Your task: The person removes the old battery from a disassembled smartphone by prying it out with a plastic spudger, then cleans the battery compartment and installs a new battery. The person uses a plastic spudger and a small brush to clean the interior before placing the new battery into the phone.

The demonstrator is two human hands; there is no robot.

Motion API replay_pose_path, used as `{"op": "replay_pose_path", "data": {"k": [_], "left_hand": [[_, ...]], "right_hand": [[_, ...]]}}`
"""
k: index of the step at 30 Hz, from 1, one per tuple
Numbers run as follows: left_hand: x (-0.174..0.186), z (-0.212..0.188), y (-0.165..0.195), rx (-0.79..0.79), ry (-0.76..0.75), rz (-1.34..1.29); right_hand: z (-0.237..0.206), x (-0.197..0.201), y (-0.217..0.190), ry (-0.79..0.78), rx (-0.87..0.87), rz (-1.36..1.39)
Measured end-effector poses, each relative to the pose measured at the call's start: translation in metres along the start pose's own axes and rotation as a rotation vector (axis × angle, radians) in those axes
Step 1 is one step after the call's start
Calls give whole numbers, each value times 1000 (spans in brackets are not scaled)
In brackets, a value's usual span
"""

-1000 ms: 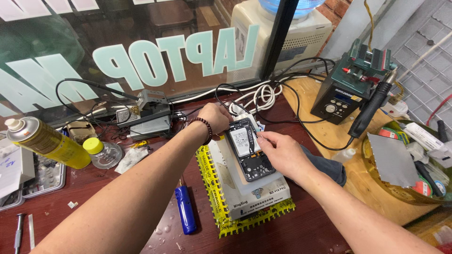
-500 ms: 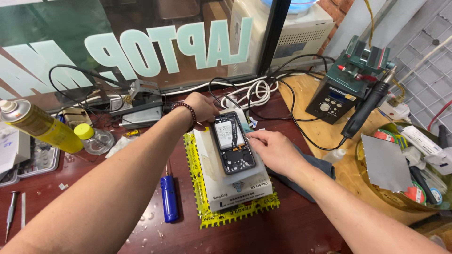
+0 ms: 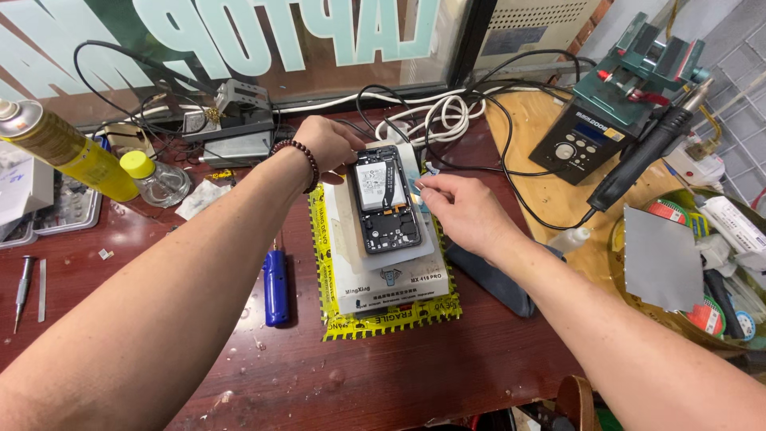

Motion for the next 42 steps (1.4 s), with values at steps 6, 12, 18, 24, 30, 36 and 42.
{"op": "replay_pose_path", "data": {"k": [6,12,18,24,30,36,42], "left_hand": [[-2,2,-6,-29,20,-21],[-1,4,-12,-16,18,-99],[3,7,-17,-6,-54,-180],[3,-2,-14,12,-35,-169],[5,-6,-10,16,-44,-158],[4,4,-17,-1,-43,-199],[-1,11,-26,-29,-10,-228]], "right_hand": [[4,1,2,30,14,-5],[13,2,-2,-9,-83,33],[31,-3,-3,-31,-20,72],[41,-12,-5,-47,20,44],[36,-16,-12,-49,-52,37],[40,-16,-12,-22,-39,-50],[53,-18,-8,25,42,-96]]}}
Point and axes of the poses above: each hand's wrist, its own z-axis towards the middle knuckle, its own x-axis out of the back of the hand, y = z × x, the point moved 1 cm from there along z, towards the middle knuckle, and after that the axes turned 6 degrees about x, right-handed, at the moved point
